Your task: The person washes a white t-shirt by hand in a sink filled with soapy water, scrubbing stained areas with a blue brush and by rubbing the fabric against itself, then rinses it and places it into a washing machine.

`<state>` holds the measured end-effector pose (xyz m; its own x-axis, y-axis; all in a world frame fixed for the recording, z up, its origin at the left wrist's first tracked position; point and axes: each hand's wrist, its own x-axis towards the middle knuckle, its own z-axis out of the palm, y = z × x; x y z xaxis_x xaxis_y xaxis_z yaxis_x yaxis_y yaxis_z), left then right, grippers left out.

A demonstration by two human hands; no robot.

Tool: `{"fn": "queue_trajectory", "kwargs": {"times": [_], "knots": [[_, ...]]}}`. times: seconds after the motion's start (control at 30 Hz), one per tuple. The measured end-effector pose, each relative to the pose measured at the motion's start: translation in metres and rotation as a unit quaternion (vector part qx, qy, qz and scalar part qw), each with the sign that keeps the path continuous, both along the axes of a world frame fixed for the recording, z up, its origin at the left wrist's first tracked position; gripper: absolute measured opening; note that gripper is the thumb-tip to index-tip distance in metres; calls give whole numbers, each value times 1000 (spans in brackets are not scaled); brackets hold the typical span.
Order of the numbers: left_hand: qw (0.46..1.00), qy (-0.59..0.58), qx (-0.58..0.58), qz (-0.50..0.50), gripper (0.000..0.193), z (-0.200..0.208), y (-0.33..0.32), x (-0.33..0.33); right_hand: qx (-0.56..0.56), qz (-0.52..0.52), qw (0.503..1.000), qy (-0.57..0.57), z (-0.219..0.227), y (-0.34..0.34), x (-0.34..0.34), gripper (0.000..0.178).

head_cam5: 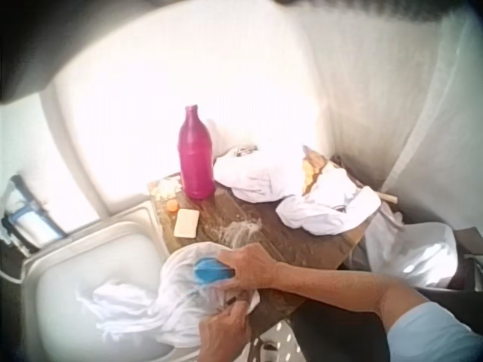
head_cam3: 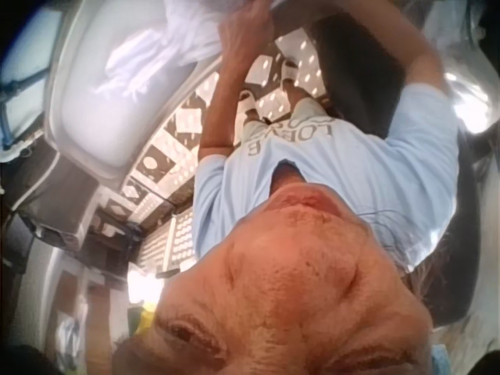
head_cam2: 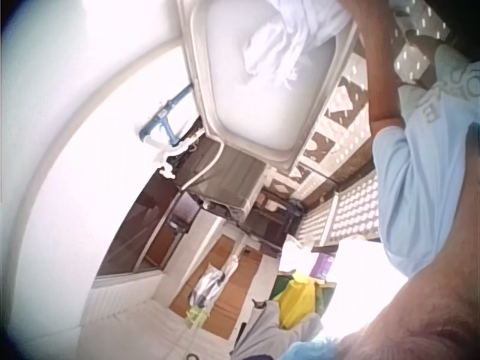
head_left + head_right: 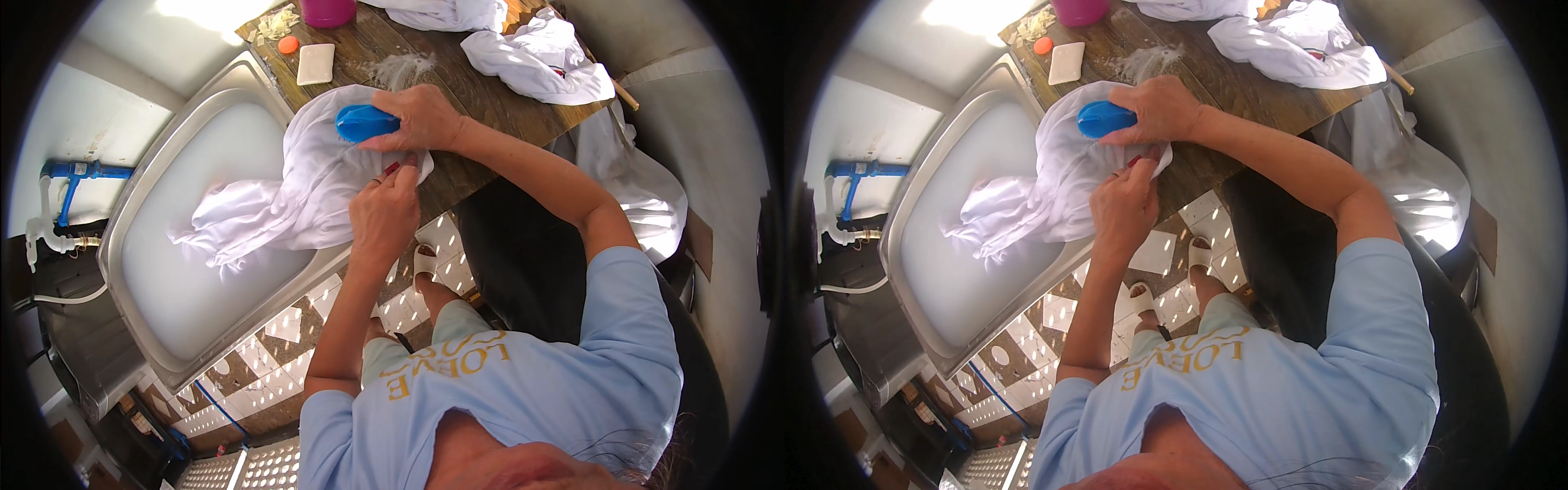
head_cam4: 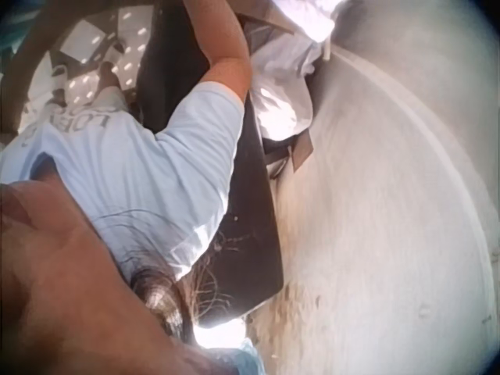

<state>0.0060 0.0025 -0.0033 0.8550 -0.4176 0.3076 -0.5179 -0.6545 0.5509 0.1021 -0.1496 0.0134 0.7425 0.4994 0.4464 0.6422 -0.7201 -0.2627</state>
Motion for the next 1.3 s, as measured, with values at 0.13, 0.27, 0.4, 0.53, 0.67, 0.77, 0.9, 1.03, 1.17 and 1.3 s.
{"fn": "queue_trajectory", "kwargs": {"times": [0.13,0.27,0.4,0.53,0.67,0.77,0.9,1.03,1.17,1.3], "knots": [[993,49,-84,-70,25,17,0,1,-56,-169,983,-55,4,-66,81,52],[984,91,-145,-50,22,39,23,35,7,-231,973,20,19,-79,52,58],[992,-81,-20,-90,26,31,19,105,27,-268,962,39,11,-100,32,59],[982,-90,144,-83,26,28,3,119,27,-245,966,-78,23,-92,9,50],[968,22,229,-98,19,48,4,132,147,-143,954,-217,15,-69,0,50],[978,101,132,-127,13,57,17,135,338,-60,935,91,-1,-21,-24,40],[919,296,-192,-175,11,44,45,145,495,1,774,394,-3,9,-34,29],[856,394,-291,-168,13,57,65,137,574,-23,701,423,14,26,-38,17],[823,407,-360,-167,15,60,81,135,594,-23,698,400,24,44,-38,16],[797,410,-412,-163,16,51,87,136,609,-42,707,355,18,58,-39,14]]}}
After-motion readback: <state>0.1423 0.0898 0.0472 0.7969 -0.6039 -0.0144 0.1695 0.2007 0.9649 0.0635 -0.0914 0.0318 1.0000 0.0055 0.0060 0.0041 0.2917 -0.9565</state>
